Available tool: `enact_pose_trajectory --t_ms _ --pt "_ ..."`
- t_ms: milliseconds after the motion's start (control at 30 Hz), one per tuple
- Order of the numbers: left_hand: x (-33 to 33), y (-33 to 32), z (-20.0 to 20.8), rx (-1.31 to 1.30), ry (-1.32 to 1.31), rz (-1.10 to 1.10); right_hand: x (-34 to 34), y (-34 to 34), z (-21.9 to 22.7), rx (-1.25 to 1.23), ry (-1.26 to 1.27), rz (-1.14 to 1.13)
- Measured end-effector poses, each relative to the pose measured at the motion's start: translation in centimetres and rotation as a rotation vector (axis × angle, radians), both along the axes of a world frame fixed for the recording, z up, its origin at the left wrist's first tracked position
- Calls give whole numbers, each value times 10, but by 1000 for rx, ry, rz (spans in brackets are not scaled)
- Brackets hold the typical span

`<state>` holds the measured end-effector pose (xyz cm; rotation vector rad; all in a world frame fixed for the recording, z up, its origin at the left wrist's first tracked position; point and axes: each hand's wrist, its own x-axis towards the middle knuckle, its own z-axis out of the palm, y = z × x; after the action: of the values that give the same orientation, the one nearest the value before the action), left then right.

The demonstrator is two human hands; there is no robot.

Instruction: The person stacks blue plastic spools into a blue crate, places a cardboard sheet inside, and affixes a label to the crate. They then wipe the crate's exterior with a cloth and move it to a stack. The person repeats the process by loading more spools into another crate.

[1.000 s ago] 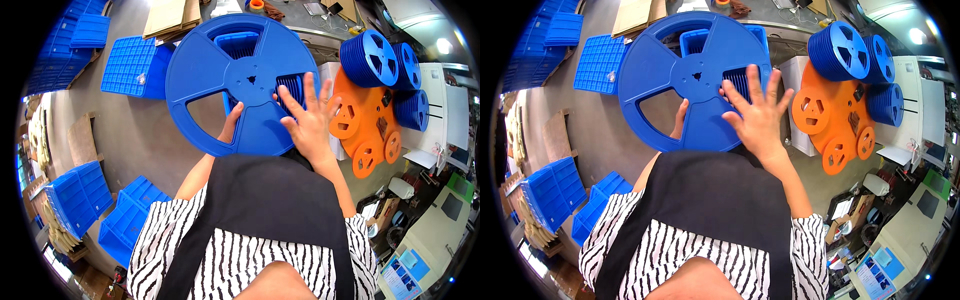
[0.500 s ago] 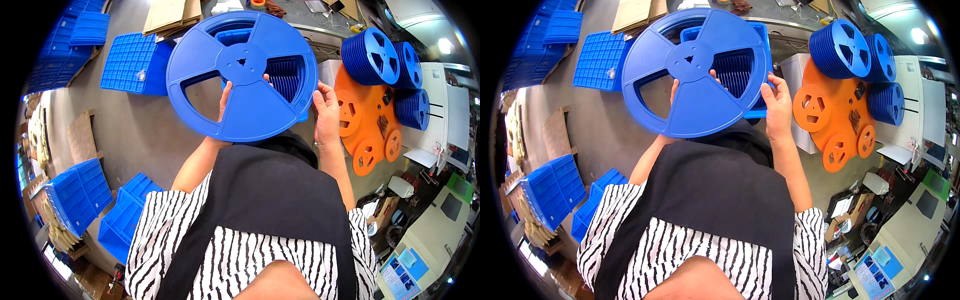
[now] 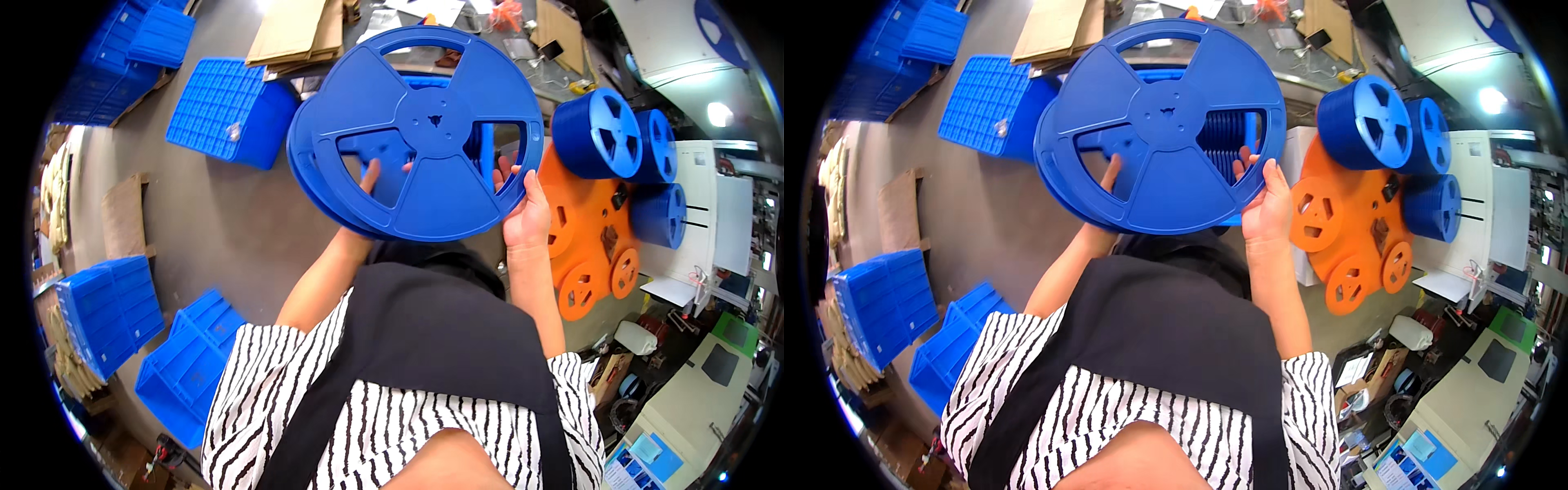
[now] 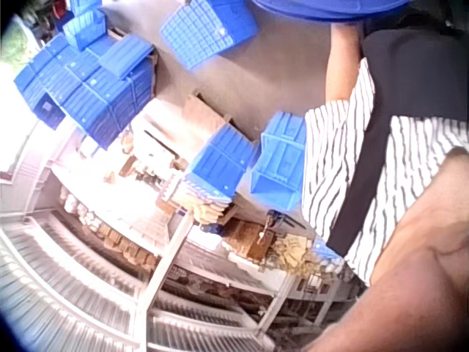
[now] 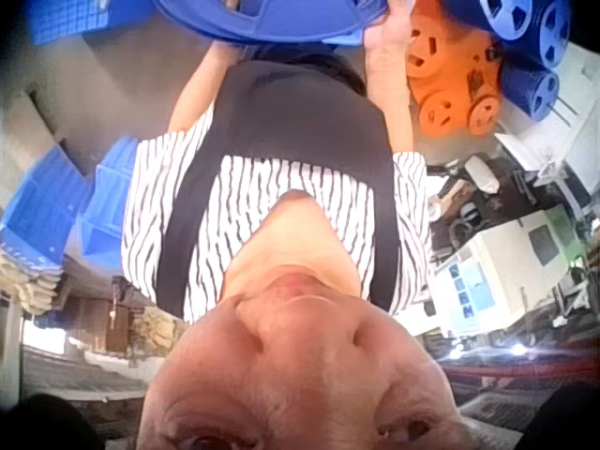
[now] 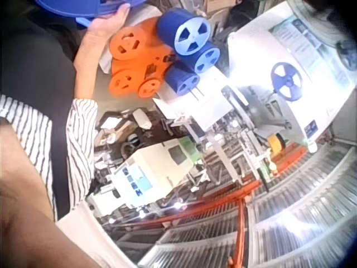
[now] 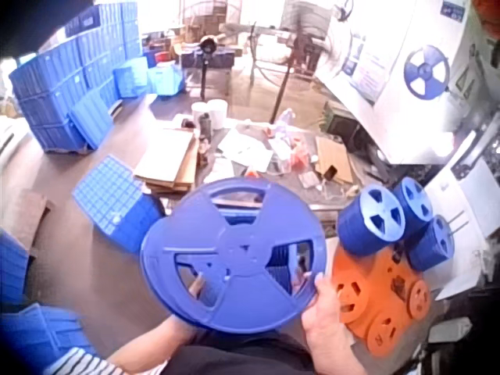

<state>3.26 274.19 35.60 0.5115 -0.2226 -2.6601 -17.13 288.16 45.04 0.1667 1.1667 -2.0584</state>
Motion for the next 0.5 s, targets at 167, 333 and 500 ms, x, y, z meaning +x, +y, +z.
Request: enact_pose_trajectory --t_ms 167,333,500 --pt "22 -1 -49 -50 -421 237 -2 -9 47 -42 358 -92" --pt "-1 1 -2 -226 -461 325 46 -30 72 300 1340 173" --pt "-27 -1 53 -91 237 -10 119 -59 89 35 1623 613"
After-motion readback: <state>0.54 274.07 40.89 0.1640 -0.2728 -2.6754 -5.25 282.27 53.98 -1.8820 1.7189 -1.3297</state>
